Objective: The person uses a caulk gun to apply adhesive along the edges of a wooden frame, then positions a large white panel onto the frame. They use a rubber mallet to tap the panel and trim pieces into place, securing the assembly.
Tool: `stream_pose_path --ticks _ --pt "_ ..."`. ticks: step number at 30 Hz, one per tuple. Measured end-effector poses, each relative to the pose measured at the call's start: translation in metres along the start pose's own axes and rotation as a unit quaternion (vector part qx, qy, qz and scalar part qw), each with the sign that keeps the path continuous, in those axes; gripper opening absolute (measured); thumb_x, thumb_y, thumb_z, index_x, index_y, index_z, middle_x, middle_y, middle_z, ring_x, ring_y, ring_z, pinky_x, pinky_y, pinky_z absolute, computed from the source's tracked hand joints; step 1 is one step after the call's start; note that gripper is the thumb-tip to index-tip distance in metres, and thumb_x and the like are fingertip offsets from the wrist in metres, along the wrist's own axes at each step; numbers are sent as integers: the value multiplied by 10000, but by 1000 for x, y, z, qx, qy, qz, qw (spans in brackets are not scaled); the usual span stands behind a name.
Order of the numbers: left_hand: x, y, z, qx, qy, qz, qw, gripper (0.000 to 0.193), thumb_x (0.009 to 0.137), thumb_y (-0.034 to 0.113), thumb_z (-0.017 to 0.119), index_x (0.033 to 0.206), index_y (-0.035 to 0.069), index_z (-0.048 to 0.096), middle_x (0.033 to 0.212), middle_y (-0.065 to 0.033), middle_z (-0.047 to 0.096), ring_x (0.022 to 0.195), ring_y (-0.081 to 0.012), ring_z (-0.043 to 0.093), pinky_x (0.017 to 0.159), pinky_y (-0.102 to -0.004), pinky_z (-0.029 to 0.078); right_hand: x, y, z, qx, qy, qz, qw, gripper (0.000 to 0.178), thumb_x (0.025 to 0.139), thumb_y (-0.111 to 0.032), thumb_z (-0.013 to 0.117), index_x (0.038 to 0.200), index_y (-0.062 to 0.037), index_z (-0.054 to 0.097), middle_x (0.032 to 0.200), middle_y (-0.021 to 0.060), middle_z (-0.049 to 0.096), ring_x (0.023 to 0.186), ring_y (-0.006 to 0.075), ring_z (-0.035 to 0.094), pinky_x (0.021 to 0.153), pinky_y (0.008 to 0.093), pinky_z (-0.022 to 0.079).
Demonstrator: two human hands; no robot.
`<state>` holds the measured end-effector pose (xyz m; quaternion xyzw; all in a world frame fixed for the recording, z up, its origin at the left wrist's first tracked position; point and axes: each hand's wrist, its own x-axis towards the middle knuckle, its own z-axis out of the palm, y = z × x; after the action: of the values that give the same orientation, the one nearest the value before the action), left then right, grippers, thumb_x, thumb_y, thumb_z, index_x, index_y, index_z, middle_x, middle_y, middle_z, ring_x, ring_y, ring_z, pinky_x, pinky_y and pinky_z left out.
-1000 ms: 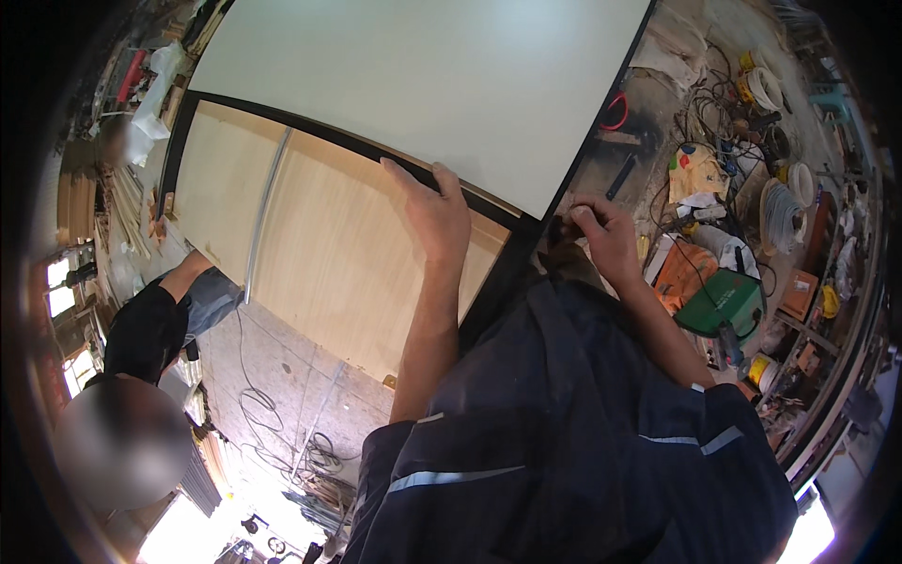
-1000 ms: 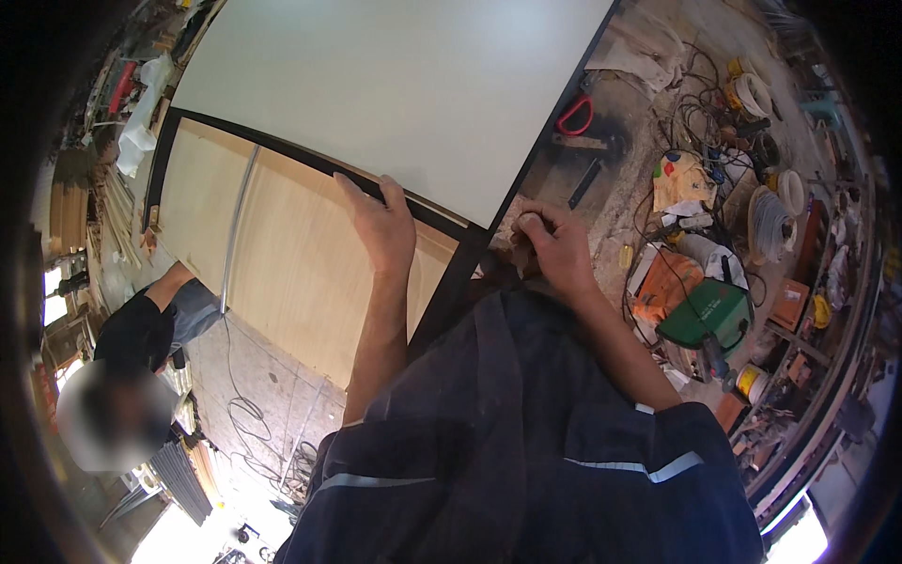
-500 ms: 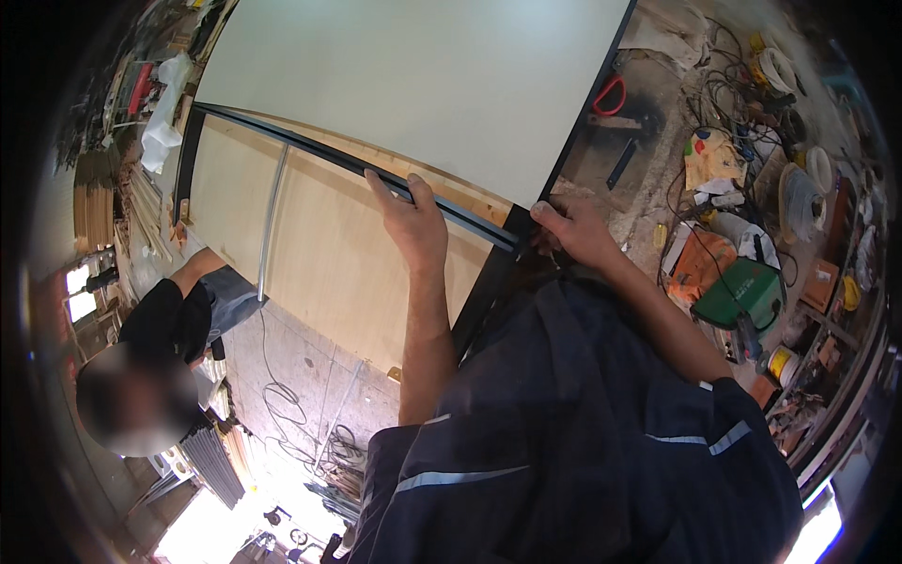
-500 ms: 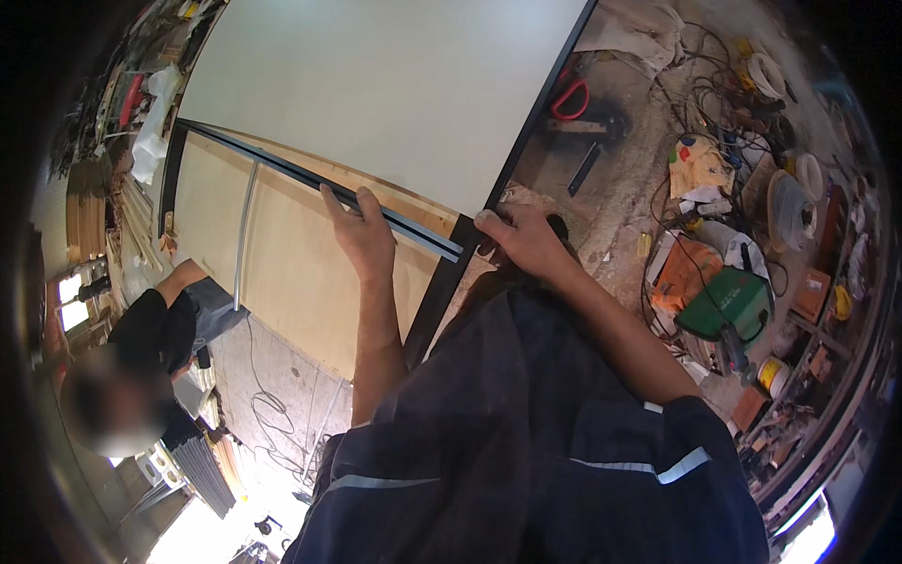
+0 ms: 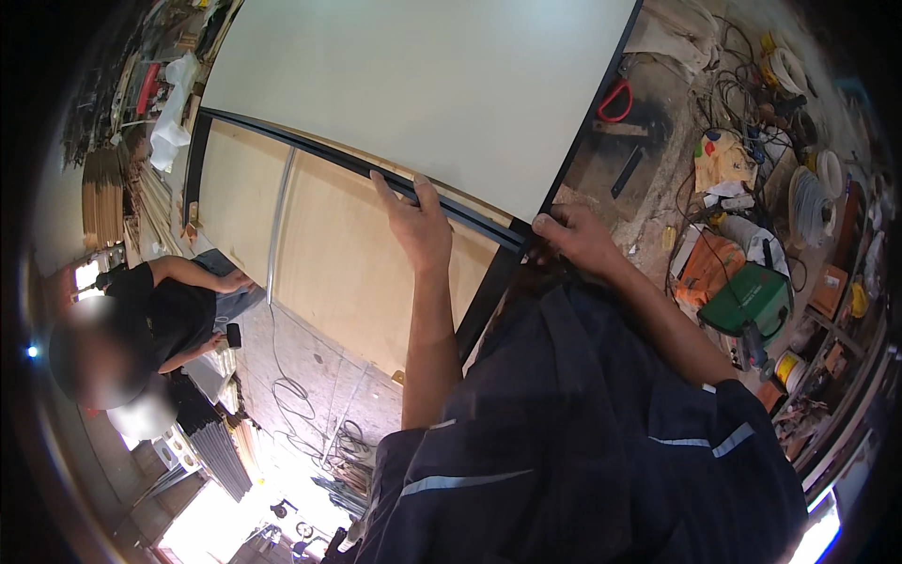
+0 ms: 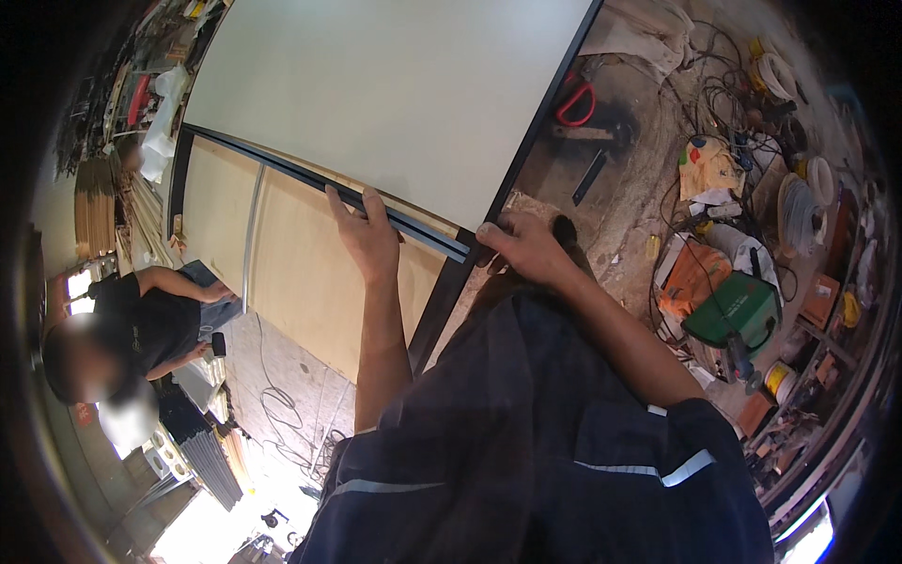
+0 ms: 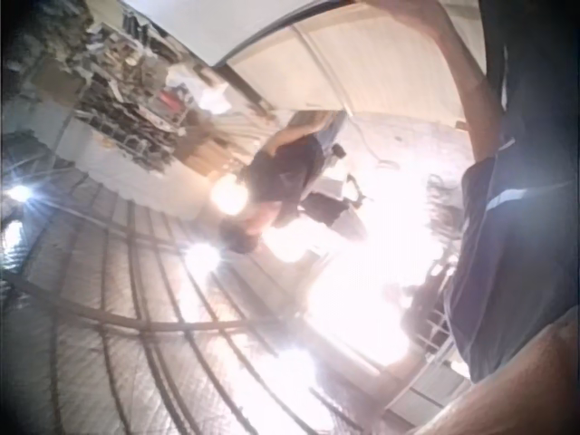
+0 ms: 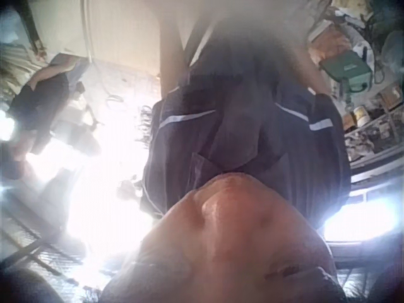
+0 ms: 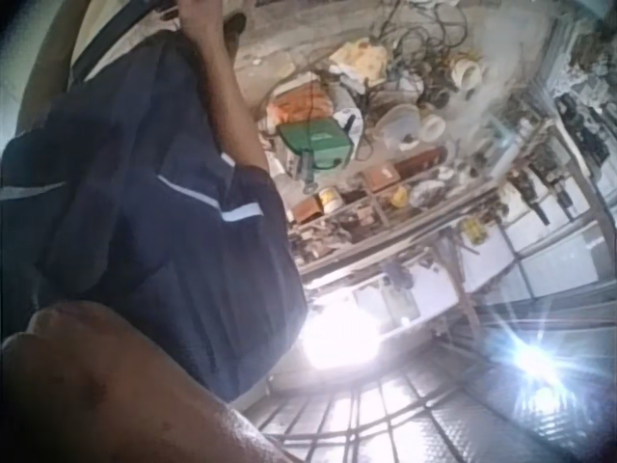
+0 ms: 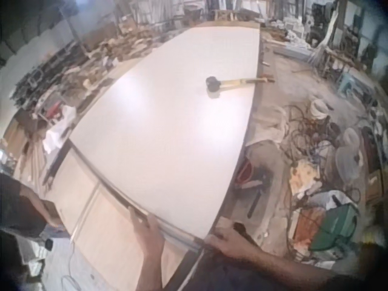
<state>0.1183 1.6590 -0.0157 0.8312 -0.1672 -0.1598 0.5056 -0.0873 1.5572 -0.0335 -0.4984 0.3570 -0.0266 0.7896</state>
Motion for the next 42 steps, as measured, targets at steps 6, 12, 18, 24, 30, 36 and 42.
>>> stream_pose_path --ticks 6,12,18,24,30,36,42 --pt "-1 5 4 -26 3 3 1000 779 1041 207 557 1585 -120 107 588 21 443 499 -66 390 444 -282 345 4 4 5 137 7 50 989 411 1053 -306 555 1178 79 626 978 139 715 792 208 707 671 325 595" --pt "1 0 4 -34 9 8 999 766 1040 193 561 1587 -114 120 598 39 441 515 -55 400 455 -258 336 8 -7 10 112 29 28 993 446 1026 -311 589 1121 121 646 928 131 697 721 196 688 583 316 590" --pt "2 -5 3 -42 14 10 999 747 1036 175 559 1576 -124 139 609 47 439 525 -44 387 469 -241 317 11 -2 5 59 16 -3 998 432 1016 -316 597 1044 113 646 853 116 675 601 184 657 534 316 561" --pt "3 -8 6 -55 19 9 998 747 1032 168 564 1575 -126 143 617 52 441 532 -41 383 477 -238 315 9 -1 1 45 0 7 999 419 1020 -352 588 1055 62 646 801 80 662 558 146 607 552 294 490" --pt "3 -11 7 -51 23 6 998 753 1034 176 566 1581 -115 138 615 43 451 538 -46 394 481 -240 323 13 5 -6 17 -6 12 1000 425 1019 -355 596 1069 64 642 808 76 660 576 151 627 578 308 503" --pt "1 -4 10 -31 33 30 999 743 1047 209 546 1575 -124 144 610 15 477 515 -68 427 429 -266 358 9 0 -3 43 -18 31 998 366 981 -268 657 1082 83 642 868 91 676 652 156 662 598 307 543" --pt "-2 1 9 -24 28 -9 999 781 1046 240 555 1585 -124 123 603 7 483 541 -72 478 457 -255 413 7 -4 9 28 12 23 999 339 891 -175 747 1055 104 646 842 118 685 662 158 680 589 315 556"
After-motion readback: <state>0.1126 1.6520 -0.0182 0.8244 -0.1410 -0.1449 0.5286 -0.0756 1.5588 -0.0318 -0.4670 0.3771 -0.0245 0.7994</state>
